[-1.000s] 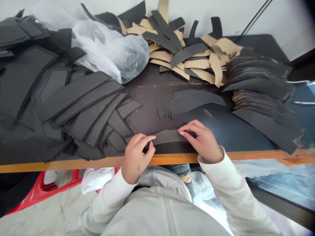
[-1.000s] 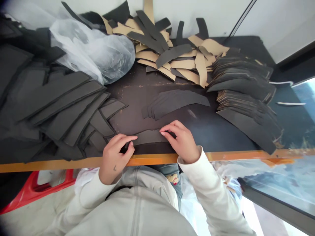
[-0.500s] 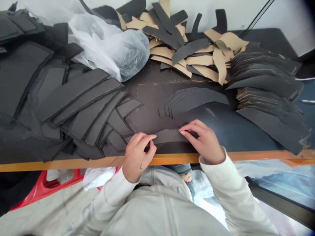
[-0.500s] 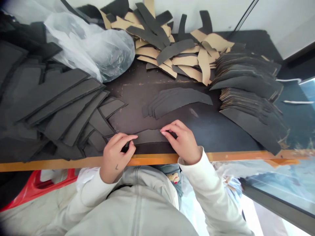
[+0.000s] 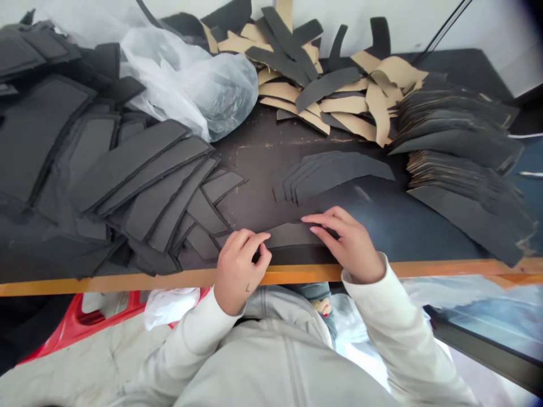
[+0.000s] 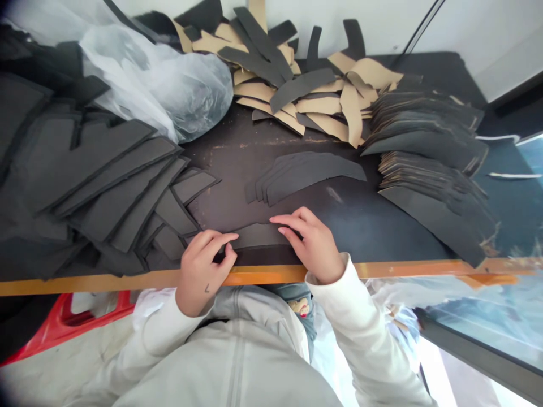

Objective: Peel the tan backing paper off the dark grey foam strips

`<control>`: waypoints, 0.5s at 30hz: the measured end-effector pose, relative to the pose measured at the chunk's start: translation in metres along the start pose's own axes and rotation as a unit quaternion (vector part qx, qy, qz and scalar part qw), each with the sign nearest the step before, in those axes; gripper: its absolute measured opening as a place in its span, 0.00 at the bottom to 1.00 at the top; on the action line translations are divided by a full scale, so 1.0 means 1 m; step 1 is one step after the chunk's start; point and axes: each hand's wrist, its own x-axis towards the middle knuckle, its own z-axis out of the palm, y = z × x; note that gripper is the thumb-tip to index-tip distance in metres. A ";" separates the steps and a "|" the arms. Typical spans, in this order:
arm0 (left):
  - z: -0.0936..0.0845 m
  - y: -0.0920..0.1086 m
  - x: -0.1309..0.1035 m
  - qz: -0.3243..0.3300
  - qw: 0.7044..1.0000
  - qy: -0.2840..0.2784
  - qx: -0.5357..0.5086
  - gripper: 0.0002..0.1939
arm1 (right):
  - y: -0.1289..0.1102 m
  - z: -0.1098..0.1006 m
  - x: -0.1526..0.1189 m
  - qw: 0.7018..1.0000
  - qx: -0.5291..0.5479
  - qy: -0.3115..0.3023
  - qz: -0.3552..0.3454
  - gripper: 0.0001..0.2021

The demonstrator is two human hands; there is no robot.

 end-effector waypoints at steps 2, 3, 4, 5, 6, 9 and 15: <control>0.001 0.000 -0.001 0.002 1.000 0.002 0.013 0.12 | 0.000 0.001 -0.002 0.999 -0.027 -0.009 -0.018 0.15; 0.002 0.000 -0.002 0.003 1.000 0.002 0.019 0.12 | 0.001 0.001 -0.002 0.999 -0.042 -0.012 -0.029 0.17; 0.003 0.000 -0.002 0.003 1.000 0.002 0.026 0.12 | 0.001 0.001 -0.003 0.998 -0.057 -0.014 -0.039 0.19; 0.003 0.000 -0.003 0.004 0.999 0.001 0.031 0.12 | 0.002 0.002 -0.004 0.996 -0.070 -0.015 -0.047 0.20; 0.003 0.000 -0.003 0.003 0.999 -0.001 0.038 0.12 | 0.002 0.002 -0.004 0.995 -0.081 -0.016 -0.054 0.21; 0.001 0.002 -0.003 -0.001 0.997 -0.017 0.075 0.12 | 0.003 0.002 -0.004 0.993 -0.098 -0.018 -0.065 0.22; -0.015 0.005 -0.001 -0.087 0.989 -0.025 0.116 0.26 | 0.003 0.003 -0.002 0.994 -0.096 -0.015 -0.059 0.18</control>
